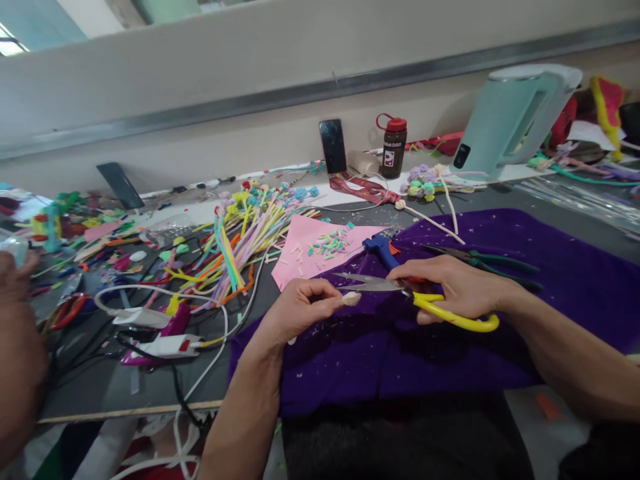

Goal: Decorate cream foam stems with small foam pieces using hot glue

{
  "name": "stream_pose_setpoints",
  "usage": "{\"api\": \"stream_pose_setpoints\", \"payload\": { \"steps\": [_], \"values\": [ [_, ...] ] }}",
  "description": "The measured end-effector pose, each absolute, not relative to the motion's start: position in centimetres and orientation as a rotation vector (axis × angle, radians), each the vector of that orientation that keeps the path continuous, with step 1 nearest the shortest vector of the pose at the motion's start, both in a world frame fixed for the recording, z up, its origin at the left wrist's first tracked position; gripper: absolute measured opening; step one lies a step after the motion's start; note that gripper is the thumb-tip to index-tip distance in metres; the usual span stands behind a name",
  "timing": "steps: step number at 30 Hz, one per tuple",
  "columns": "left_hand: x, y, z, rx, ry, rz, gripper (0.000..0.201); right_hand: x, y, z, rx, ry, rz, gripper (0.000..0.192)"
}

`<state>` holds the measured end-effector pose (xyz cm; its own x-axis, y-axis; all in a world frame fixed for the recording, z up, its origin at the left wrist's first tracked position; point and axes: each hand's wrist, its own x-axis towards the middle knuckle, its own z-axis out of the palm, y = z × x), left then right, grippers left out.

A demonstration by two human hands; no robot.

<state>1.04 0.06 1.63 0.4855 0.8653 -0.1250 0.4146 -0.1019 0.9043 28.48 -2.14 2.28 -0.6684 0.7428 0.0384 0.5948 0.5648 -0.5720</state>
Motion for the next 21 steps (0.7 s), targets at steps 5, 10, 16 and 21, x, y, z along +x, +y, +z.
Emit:
{"api": "stream_pose_setpoints", "payload": {
  "steps": [5,10,16,21],
  "values": [
    [0.8,0.3,1.4,1.696,1.073,0.560,0.012,28.3,-2.1,1.7,-1.090,-2.569,0.729,0.058],
    [0.8,0.5,1.0,1.672,1.037,0.575,0.013,28.1,-2.1,1.3,-1.066,-2.582,0.723,0.057],
    [0.8,0.5,0.7,1.674,1.041,0.594,0.018,27.9,-2.1,1.2,-1.071,-2.565,0.724,0.060],
    [1.0,0.5,0.9,1.639,1.046,0.600,0.021,27.8,-2.1,1.0,-1.072,-2.554,0.730,0.062]
  ]
}}
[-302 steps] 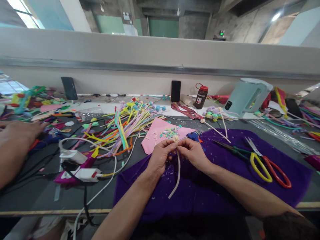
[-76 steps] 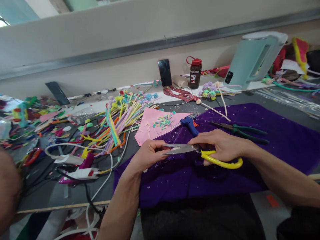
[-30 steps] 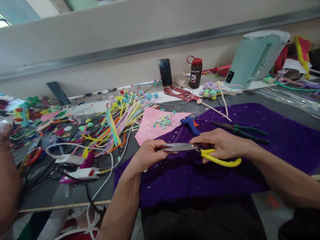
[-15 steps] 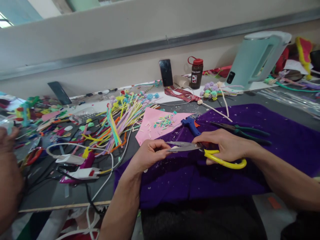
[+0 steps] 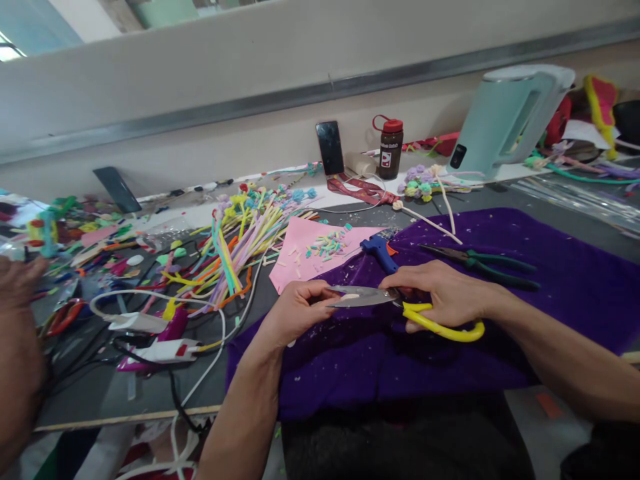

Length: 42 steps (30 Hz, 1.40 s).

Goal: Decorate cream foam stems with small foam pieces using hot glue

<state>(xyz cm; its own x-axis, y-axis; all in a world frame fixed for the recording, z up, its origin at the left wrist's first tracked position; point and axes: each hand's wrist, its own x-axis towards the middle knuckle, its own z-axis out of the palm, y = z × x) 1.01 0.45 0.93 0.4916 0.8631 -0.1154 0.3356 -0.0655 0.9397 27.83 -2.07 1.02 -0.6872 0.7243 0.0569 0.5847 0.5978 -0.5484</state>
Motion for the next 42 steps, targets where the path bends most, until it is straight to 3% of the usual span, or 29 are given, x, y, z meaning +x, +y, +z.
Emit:
{"api": "stream_pose_setpoints", "payload": {
  "steps": [42],
  "values": [
    [0.99,0.24,1.15,1.680,1.059,0.647,0.014,27.98,-1.81,0.87,-1.067,-2.464,0.706,0.053]
  ]
}}
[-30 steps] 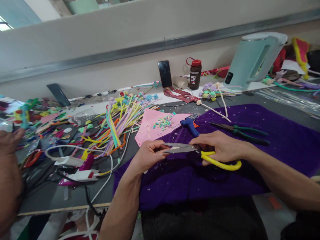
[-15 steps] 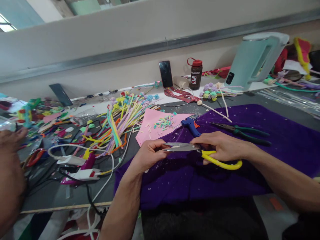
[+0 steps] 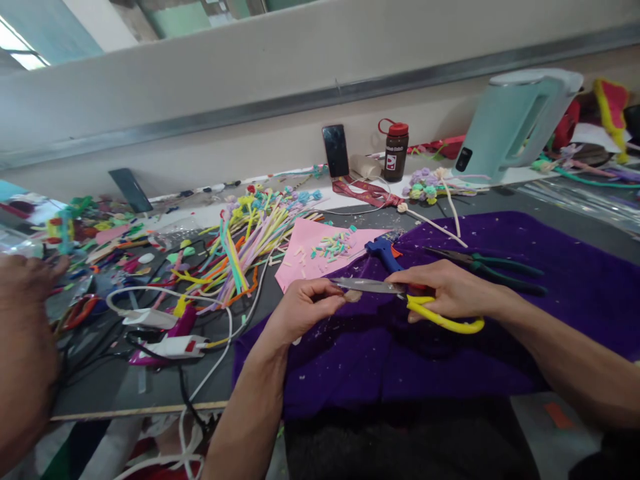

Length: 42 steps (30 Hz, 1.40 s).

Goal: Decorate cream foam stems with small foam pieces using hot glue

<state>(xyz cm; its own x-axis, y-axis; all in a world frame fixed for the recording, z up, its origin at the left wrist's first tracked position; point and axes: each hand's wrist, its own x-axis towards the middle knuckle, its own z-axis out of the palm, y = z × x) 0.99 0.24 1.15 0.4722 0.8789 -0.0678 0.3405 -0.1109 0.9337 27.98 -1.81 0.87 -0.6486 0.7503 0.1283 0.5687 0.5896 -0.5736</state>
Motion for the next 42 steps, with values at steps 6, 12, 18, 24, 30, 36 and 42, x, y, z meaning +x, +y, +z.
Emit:
{"api": "stream_pose_setpoints", "payload": {
  "steps": [6,12,18,24,30,36,42],
  "values": [
    [1.15,0.00,1.47,1.702,1.107,0.697,0.021,29.04,-1.84,1.01,-1.143,-2.365,0.724,0.058],
    [0.85,0.28,1.10,1.691,1.101,0.667,0.015,28.52,-1.95,1.21,-1.069,-2.538,0.696,0.059],
    [0.78,0.43,0.76,1.701,1.084,0.641,0.013,28.51,-1.80,0.84,-1.023,-2.572,0.673,0.056],
    [1.01,0.34,1.03,1.713,1.075,0.615,0.010,28.43,-1.88,1.09,-1.011,-2.586,0.742,0.052],
    [1.08,0.17,1.31,1.712,1.062,0.602,0.009,28.36,-1.88,1.20,-1.007,-2.612,0.764,0.050],
    [0.93,0.27,1.14,1.763,1.036,0.578,0.008,28.35,-2.18,1.57,-1.012,-2.620,0.764,0.054],
    [0.74,0.31,0.92,1.855,1.048,0.560,0.015,28.37,-2.44,1.75,-1.035,-2.644,0.736,0.058]
  ]
}}
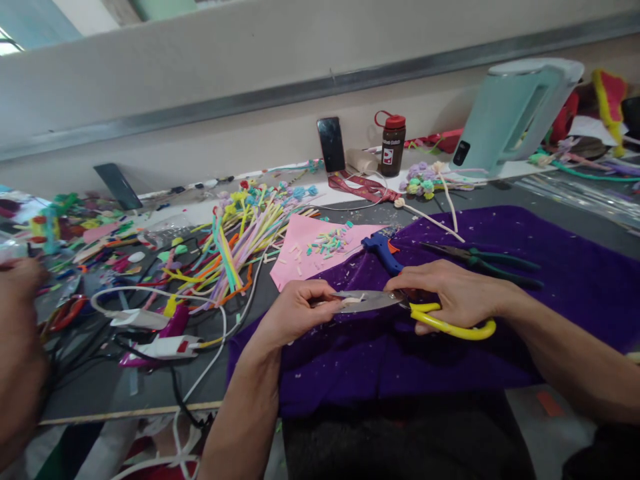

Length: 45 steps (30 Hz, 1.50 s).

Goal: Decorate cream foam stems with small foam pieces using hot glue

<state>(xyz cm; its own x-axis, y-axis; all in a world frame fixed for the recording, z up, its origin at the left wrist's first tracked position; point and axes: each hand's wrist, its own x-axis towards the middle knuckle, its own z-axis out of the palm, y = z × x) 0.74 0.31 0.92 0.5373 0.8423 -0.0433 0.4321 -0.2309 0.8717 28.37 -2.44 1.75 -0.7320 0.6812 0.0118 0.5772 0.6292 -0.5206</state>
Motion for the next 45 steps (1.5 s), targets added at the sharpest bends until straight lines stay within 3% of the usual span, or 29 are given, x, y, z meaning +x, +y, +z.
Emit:
{"api": "stream_pose_setpoints", "payload": {
  "steps": [7,45],
  "values": [
    [0.73,0.25,1.18,1.858,1.017,0.501,0.014,28.45,-2.04,1.65,-1.004,-2.673,0.790,0.049],
    [0.70,0.14,1.30,1.807,1.094,0.550,0.011,28.65,-1.63,0.91,-1.003,-2.622,0.659,0.051]
  ]
}}
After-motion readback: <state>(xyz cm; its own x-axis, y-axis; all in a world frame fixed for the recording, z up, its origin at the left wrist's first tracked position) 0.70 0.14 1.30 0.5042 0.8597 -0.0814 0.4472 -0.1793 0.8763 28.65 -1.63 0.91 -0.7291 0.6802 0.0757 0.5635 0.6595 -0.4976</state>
